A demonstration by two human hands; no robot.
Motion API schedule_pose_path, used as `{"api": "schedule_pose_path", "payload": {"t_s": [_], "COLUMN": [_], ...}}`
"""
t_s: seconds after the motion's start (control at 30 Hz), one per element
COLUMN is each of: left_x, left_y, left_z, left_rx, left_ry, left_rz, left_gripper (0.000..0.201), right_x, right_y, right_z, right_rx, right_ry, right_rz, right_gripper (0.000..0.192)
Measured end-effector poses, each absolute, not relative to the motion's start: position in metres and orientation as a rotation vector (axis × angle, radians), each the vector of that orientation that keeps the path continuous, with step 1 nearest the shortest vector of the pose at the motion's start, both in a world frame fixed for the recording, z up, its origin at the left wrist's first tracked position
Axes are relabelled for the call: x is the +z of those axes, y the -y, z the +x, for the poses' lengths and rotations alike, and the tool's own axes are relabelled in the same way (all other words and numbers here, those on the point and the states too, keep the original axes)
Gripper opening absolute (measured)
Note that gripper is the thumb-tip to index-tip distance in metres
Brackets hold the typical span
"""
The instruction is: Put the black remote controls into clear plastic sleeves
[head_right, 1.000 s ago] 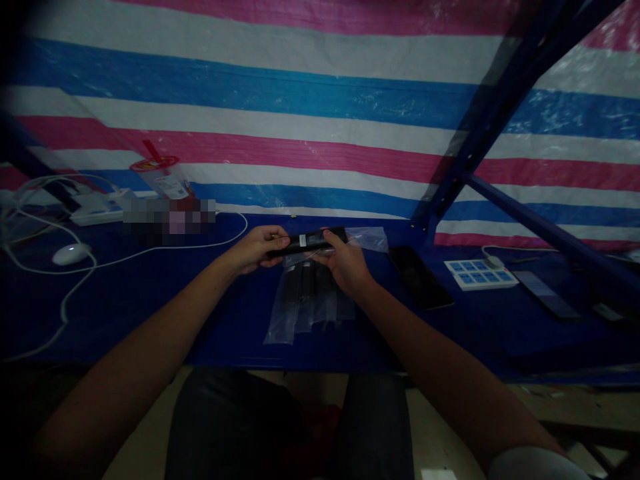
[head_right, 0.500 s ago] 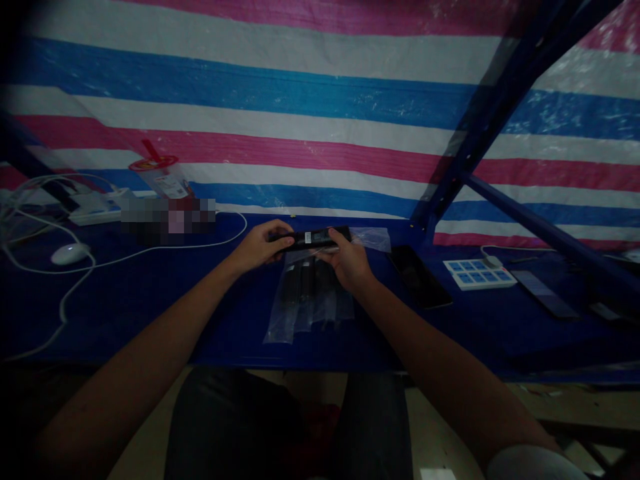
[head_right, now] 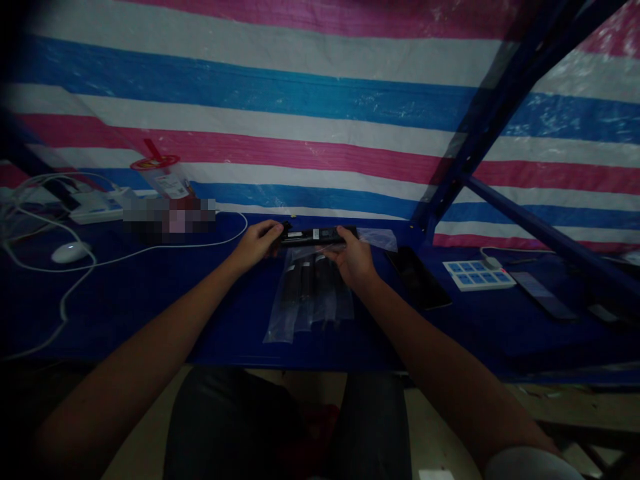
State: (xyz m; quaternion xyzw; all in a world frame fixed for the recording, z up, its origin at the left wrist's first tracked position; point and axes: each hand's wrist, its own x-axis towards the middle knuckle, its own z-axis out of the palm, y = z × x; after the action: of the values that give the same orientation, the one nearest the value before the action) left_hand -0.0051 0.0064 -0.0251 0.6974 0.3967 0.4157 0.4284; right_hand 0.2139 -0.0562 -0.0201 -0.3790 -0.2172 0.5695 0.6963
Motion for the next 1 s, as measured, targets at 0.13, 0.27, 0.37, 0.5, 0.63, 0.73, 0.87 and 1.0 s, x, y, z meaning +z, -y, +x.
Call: {"api": "schedule_pose_path", "payload": {"t_s": [0.13, 0.27, 0.37, 0.5, 0.63, 0.73, 0.87, 1.0], "left_x": [-0.0271, -0.0263, -0.0260, -0.0260, -0.0249, -0.0240, -0.0238, -0.0235], "left_y": [-0.0108, -0.0108, -0.0107, -0.0107, -0.0084, -0.0059, -0.0042, -0.0042], "left_z": [-0.0062, -0.0074, -0.0079, -0.0077, -0.0063, -0.0050, -0.0040, -0.0043], "left_rx": [1.066, 1.079, 1.084, 1.089, 1.092, 1.099, 1.100, 1.103], "left_ry": [-1.004, -0.988, -0.968, -0.958, -0.955, -0.957, -0.949, -0.921], "left_rz": [1.604, 1.574, 1.567, 1.568, 1.603, 1.650, 1.697, 1.698], "left_gripper": [0.044, 0.047, 0.047, 0.045, 0.044, 0.043, 0.041, 0.041], "right_x": [-0.0203, -0.0225, -0.0241, -0.0232, -0.0212, -0.0215, -0.0237, -0.0245], "right_y": [0.0558, 0.0546, 0.0540, 0.0550, 0.0560, 0.0559, 0.0553, 0.0552], "right_z": [0.2149, 0.2151, 0.2153, 0.2146, 0.2135, 0.2136, 0.2147, 0.2148], "right_rx": [1.286, 1.290, 1.284, 1.281, 1.298, 1.298, 1.290, 1.278], "right_ry": [0.474, 0.474, 0.473, 0.475, 0.464, 0.463, 0.488, 0.492], "right_rz": [-0.841, -0.855, -0.861, -0.862, -0.872, -0.870, -0.857, -0.859], "right_gripper": [0.006, 0.007, 0.008, 0.008, 0.011, 0.010, 0.008, 0.009]}}
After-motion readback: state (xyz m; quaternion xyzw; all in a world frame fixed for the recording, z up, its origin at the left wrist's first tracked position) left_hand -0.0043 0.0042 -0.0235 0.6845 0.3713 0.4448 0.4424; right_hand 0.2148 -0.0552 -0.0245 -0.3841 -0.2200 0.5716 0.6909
